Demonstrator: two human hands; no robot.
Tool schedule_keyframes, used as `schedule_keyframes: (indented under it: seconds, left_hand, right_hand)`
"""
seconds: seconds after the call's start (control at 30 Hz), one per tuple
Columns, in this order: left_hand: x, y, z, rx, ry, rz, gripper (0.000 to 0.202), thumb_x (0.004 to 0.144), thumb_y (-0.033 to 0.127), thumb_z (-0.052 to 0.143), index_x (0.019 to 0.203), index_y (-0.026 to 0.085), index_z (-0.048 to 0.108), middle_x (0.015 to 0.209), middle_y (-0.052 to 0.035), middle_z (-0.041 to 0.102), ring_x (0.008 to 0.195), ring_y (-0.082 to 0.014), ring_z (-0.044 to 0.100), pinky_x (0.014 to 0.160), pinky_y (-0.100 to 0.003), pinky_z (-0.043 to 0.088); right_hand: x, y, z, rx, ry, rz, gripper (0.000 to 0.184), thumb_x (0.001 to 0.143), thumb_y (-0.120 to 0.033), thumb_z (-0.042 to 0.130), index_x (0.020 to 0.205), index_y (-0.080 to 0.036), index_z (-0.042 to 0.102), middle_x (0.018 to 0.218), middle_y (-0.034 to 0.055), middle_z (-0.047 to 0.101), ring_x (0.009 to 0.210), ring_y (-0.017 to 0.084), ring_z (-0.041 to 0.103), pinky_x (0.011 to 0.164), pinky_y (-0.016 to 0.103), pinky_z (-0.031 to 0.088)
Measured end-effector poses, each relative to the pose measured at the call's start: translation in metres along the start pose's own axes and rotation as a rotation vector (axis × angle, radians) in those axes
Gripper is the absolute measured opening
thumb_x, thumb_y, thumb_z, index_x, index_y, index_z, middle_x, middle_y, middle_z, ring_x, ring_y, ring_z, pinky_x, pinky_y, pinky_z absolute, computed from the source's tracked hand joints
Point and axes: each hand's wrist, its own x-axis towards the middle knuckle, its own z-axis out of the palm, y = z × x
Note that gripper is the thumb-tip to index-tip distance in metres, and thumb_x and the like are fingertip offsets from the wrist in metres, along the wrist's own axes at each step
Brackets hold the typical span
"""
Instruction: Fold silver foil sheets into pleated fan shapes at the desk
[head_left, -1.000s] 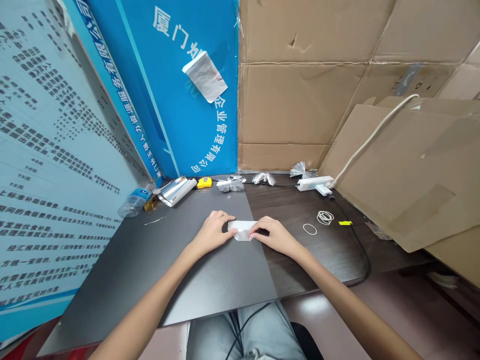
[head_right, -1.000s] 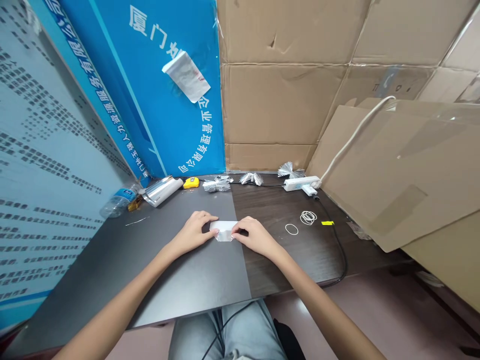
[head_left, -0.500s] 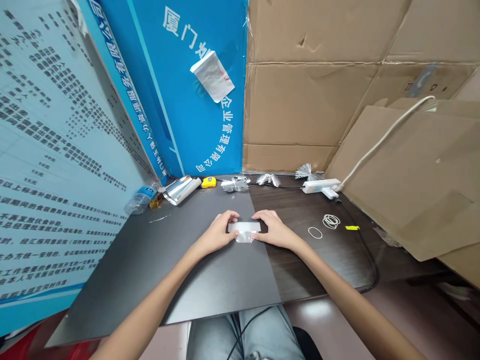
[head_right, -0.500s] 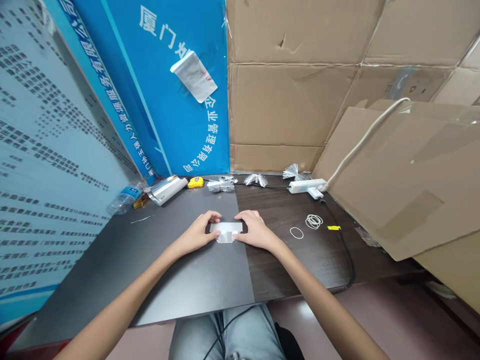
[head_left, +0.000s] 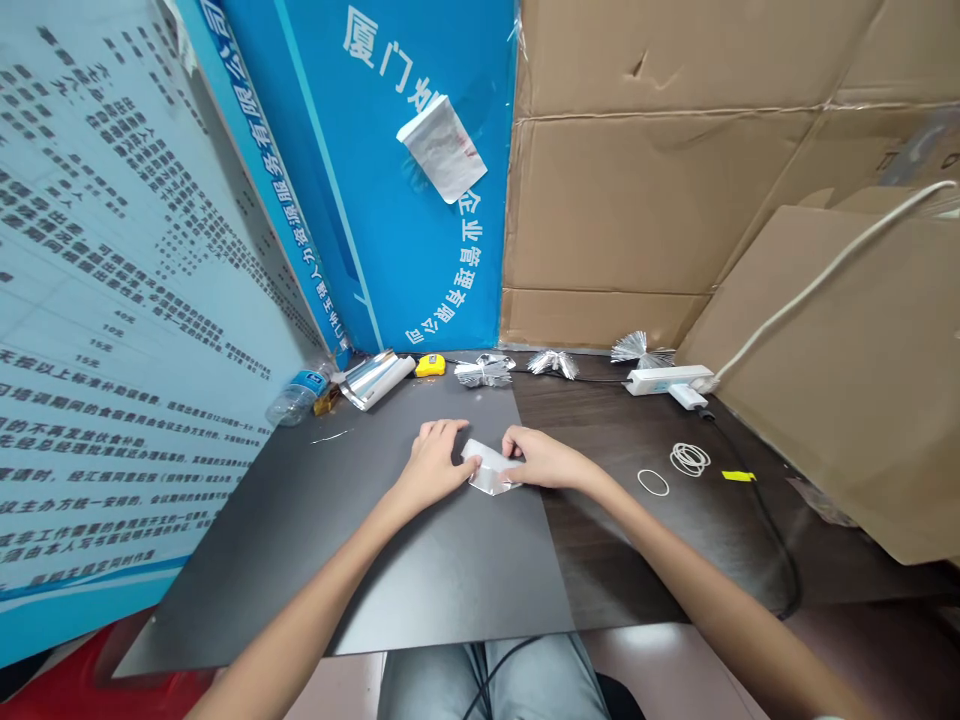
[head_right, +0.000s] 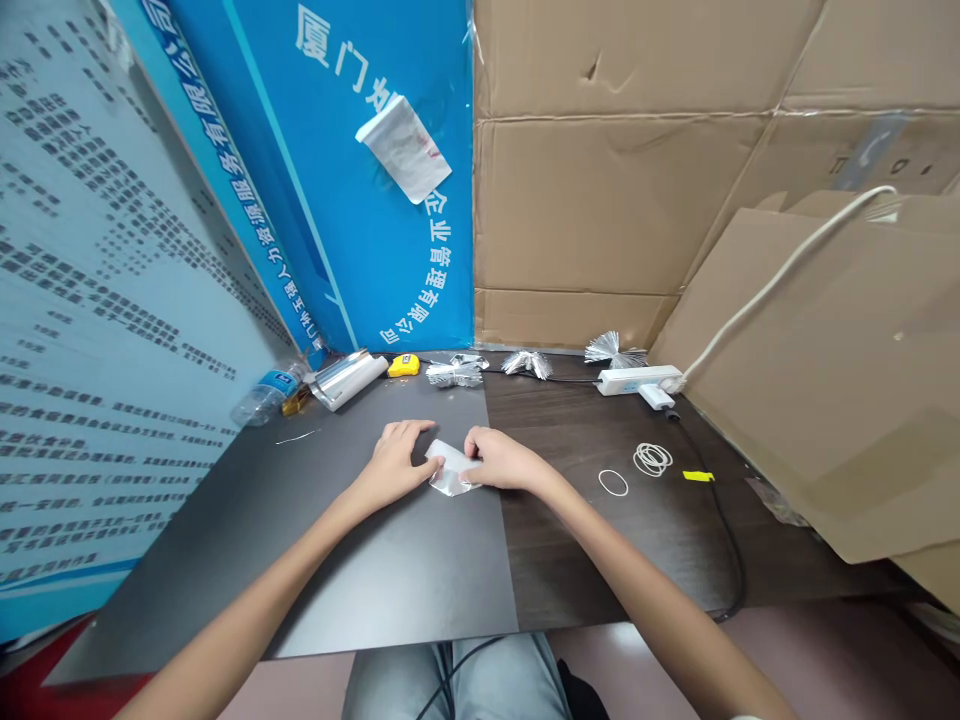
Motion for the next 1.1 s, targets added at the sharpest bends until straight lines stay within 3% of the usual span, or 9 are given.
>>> schedule_keyframes:
  seconds: [0.1, 0.3, 0.4, 0.53, 0.67, 0.77, 0.83, 0.97, 1.1]
  left_hand:
    - [0.002, -0.001, -0.001, -0.024, 0.012, -0.028, 0.044, 0.09, 0.043, 0.07, 0.129, 0.023, 0.066, 0.135, -0.0103, 0.065, 0.132, -0.0362, 0.05, 0.109, -0.054, 0.042]
    - [-0.001, 0.001, -0.008, -0.035, 0.004, -0.04, 0.055, 0.096, 0.065, 0.058, 0.132, 0.023, 0.063, 0.133, -0.0124, 0.066, 0.129, -0.036, 0.051, 0.106, -0.052, 0.043]
    - [-0.008, 0.007, -0.007, 0.042, -0.028, -0.067, 0.058, 0.093, 0.071, 0.057, 0.125, 0.022, 0.064, 0.126, -0.0136, 0.065, 0.121, -0.0368, 0.055, 0.099, -0.051, 0.045]
    - [-0.013, 0.018, 0.003, 0.069, -0.016, -0.094, 0.042, 0.093, 0.06, 0.061, 0.11, 0.022, 0.064, 0.118, -0.0124, 0.064, 0.117, -0.036, 0.054, 0.095, -0.05, 0.043]
    - [-0.009, 0.02, 0.011, -0.002, 0.014, -0.085, 0.019, 0.096, 0.04, 0.056, 0.098, 0.024, 0.066, 0.114, -0.0086, 0.067, 0.118, -0.0333, 0.054, 0.096, -0.048, 0.041]
    - [-0.004, 0.018, 0.011, -0.076, 0.03, -0.076, 0.02, 0.097, 0.039, 0.053, 0.092, 0.024, 0.066, 0.108, -0.0064, 0.072, 0.115, -0.0321, 0.057, 0.096, -0.047, 0.041]
    - [-0.002, 0.017, 0.008, -0.175, 0.051, -0.071, 0.023, 0.099, 0.042, 0.05, 0.092, 0.024, 0.062, 0.099, -0.0048, 0.073, 0.105, -0.0295, 0.062, 0.091, -0.043, 0.044]
    - [-0.002, 0.017, 0.003, -0.476, 0.09, -0.097, 0.029, 0.103, 0.052, 0.046, 0.098, 0.024, 0.052, 0.081, 0.0002, 0.07, 0.073, -0.0205, 0.064, 0.072, -0.033, 0.048]
    - [-0.003, 0.018, 0.001, -0.644, 0.096, -0.063, 0.03, 0.098, 0.052, 0.056, 0.104, 0.023, 0.058, 0.087, -0.0011, 0.072, 0.076, -0.019, 0.066, 0.068, -0.029, 0.049]
  right_hand:
    - [0.003, -0.003, 0.006, 0.125, 0.017, 0.037, 0.024, 0.077, -0.014, 0.072, 0.095, -0.021, 0.057, 0.087, 0.0002, 0.066, 0.08, 0.017, 0.064, 0.07, 0.026, 0.05]
    - [0.0, 0.001, 0.011, 0.162, 0.091, -0.022, 0.029, 0.085, -0.024, 0.073, 0.112, -0.018, 0.066, 0.109, 0.0082, 0.07, 0.101, 0.02, 0.067, 0.088, 0.034, 0.055]
    - [-0.001, 0.006, 0.01, 0.132, 0.128, -0.011, 0.032, 0.086, -0.023, 0.072, 0.117, -0.017, 0.067, 0.116, 0.0108, 0.069, 0.103, 0.021, 0.067, 0.092, 0.036, 0.056]
    - [-0.001, 0.006, 0.008, 0.112, 0.143, -0.018, 0.048, 0.085, -0.023, 0.075, 0.131, -0.019, 0.065, 0.129, 0.0134, 0.065, 0.104, 0.022, 0.067, 0.096, 0.038, 0.056]
    - [-0.003, 0.003, 0.006, 0.002, 0.119, -0.115, 0.053, 0.086, -0.028, 0.076, 0.138, -0.022, 0.065, 0.135, 0.0125, 0.062, 0.128, 0.028, 0.056, 0.113, 0.044, 0.047]
    - [-0.003, 0.003, 0.007, -0.047, 0.098, -0.095, 0.053, 0.085, -0.034, 0.078, 0.135, -0.021, 0.067, 0.144, 0.0129, 0.057, 0.143, 0.032, 0.042, 0.122, 0.048, 0.037]
    - [-0.001, 0.004, 0.009, 0.013, 0.107, -0.061, 0.049, 0.083, -0.036, 0.08, 0.129, -0.022, 0.068, 0.145, 0.0125, 0.057, 0.145, 0.032, 0.041, 0.123, 0.05, 0.035]
    - [0.006, 0.002, 0.012, 0.415, 0.147, 0.034, 0.044, 0.081, -0.042, 0.081, 0.117, -0.021, 0.066, 0.116, 0.0079, 0.072, 0.116, 0.027, 0.063, 0.107, 0.045, 0.047]
    - [0.009, -0.001, 0.015, 0.821, 0.119, 0.061, 0.049, 0.074, -0.053, 0.086, 0.103, -0.019, 0.065, 0.092, 0.0037, 0.072, 0.087, 0.021, 0.068, 0.088, 0.034, 0.051]
